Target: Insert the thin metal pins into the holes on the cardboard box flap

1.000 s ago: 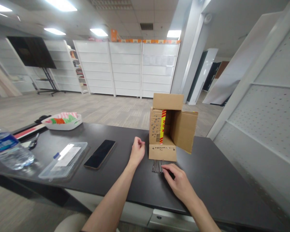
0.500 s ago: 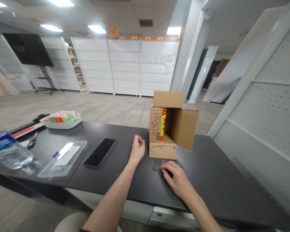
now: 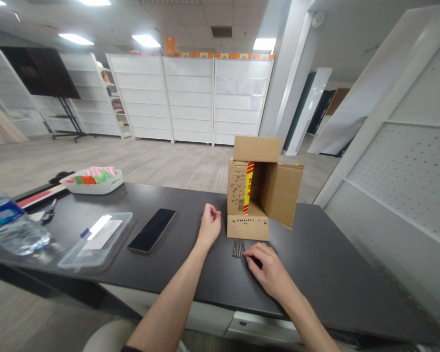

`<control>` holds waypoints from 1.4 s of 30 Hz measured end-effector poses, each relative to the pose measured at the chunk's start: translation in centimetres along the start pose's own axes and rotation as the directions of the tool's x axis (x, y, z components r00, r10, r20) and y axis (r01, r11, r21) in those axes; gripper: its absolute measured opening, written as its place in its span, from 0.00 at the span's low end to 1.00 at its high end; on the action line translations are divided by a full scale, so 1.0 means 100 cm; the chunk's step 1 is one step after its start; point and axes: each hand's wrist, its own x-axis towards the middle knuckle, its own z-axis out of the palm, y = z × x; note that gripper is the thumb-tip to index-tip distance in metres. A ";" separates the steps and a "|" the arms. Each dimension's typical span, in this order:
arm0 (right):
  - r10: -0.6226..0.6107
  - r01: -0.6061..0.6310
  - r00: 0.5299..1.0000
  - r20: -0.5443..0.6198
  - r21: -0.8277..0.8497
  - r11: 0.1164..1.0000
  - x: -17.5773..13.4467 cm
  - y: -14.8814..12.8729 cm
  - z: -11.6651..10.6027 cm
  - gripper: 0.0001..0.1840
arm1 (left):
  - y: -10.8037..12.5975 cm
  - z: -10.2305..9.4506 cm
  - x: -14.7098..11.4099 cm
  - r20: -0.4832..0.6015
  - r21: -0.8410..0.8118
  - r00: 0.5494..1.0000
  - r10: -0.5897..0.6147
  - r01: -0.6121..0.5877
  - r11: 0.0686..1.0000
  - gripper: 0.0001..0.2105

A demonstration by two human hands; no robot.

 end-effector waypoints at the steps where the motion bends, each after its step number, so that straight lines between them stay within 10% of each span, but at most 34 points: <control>1: 0.004 -0.004 1.000 0.003 -0.001 1.000 0.000 -0.001 0.000 0.09 | 0.000 0.000 0.000 0.001 0.002 1.000 0.002 -0.002 1.000 0.07; 42: 0.009 -0.009 1.000 0.014 -0.025 1.000 0.002 -0.009 -0.006 0.06 | -0.005 0.000 0.002 0.013 0.007 1.000 0.007 -0.007 1.000 0.07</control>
